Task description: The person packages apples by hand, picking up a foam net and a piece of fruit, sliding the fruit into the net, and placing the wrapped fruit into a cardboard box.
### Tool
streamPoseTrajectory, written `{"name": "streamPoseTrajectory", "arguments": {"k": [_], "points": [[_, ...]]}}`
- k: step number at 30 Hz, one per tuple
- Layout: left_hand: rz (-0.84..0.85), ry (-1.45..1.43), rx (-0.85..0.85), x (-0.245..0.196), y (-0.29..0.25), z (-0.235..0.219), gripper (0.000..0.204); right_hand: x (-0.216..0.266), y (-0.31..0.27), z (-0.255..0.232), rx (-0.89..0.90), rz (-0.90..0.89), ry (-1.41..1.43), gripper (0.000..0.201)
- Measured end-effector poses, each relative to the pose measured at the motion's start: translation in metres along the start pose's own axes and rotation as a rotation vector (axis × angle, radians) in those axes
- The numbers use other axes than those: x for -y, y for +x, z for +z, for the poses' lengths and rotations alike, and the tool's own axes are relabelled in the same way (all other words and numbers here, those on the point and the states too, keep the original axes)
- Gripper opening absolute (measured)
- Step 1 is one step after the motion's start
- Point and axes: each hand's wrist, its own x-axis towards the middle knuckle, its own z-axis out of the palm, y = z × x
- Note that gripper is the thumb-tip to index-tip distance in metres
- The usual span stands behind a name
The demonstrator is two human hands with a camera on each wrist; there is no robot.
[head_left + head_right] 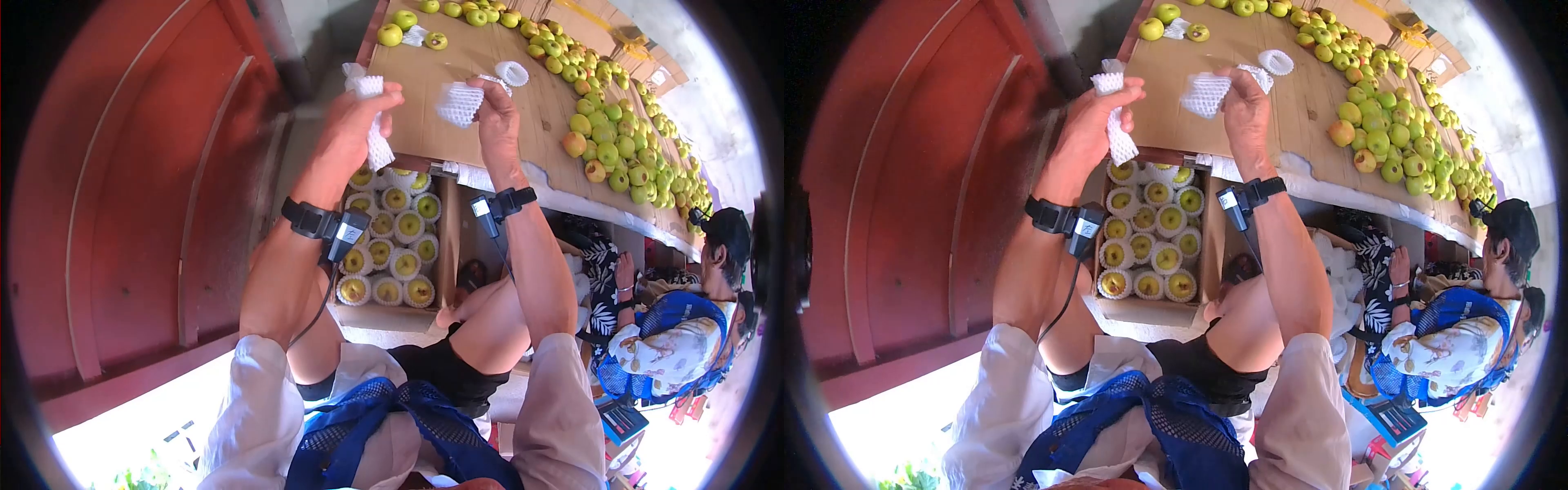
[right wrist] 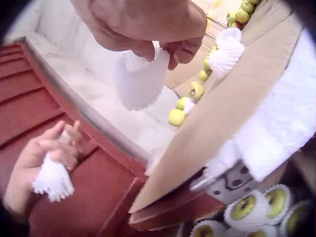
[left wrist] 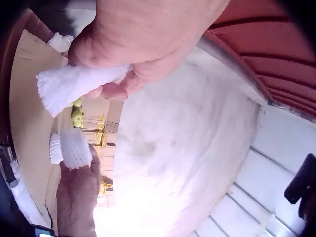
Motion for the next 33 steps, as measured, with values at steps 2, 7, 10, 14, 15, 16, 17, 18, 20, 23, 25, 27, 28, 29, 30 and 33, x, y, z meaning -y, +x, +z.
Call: {"name": "streamPoseTrajectory", "arguments": {"k": [2,7,10,14,15,16,17,18,20,23,25,27,28,29,30,33], "points": [[0.012,0.083,0.015,0.005,-0.001,0.003,0.035,0.013,-0.006,0.010,0.014,-0.002,0.123,0.033],[0.054,0.135,0.040,0.009,-0.005,0.015,0.036,0.030,-0.015,0.024,0.028,0.016,0.089,0.037],[0.073,0.143,0.028,0.006,-0.008,0.017,0.035,0.035,-0.019,0.029,0.046,0.006,0.072,0.036],[0.030,0.224,0.002,0.003,-0.010,0.020,0.030,0.037,-0.020,0.034,0.065,-0.015,0.116,0.033],[0.030,0.224,0.008,0.003,-0.011,0.021,0.029,0.036,-0.020,0.035,0.071,-0.030,0.131,0.032],[0.031,0.224,0.015,0.002,-0.011,0.022,0.028,0.034,-0.020,0.036,0.086,-0.043,0.108,0.031],[0.035,0.187,0.030,0.002,-0.011,0.022,0.028,0.033,-0.020,0.036,0.101,-0.057,0.085,0.031],[0.039,0.150,0.046,0.001,-0.011,0.022,0.028,0.035,-0.021,0.038,0.115,-0.070,0.061,0.030],[0.014,0.090,0.067,0.002,-0.009,0.020,0.028,0.041,-0.025,0.041,0.150,-0.055,0.077,0.031],[-0.051,0.017,0.080,0.004,-0.005,0.014,0.028,0.045,-0.027,0.044,0.205,-0.050,0.096,0.033],[-0.067,-0.041,0.090,0.005,-0.004,0.013,0.027,0.046,-0.027,0.044,0.214,-0.063,0.064,0.032],[-0.021,-0.021,0.043,0.005,-0.003,0.014,0.025,0.047,-0.027,0.046,0.199,-0.088,-0.008,0.030],[0.001,-0.011,0.018,0.005,-0.003,0.014,0.024,0.045,-0.027,0.045,0.116,-0.183,-0.185,0.029],[0.024,0.030,-0.023,0.005,-0.003,0.015,0.022,0.042,-0.027,0.043,0.032,-0.278,-0.361,0.027],[0.046,0.072,-0.065,0.005,-0.004,0.016,0.021,0.045,-0.028,0.045,-0.054,-0.371,-0.537,0.026],[0.114,0.162,-0.117,0.007,-0.006,0.016,0.018,0.059,-0.040,0.054,-0.089,-0.342,-0.632,0.021]]}}
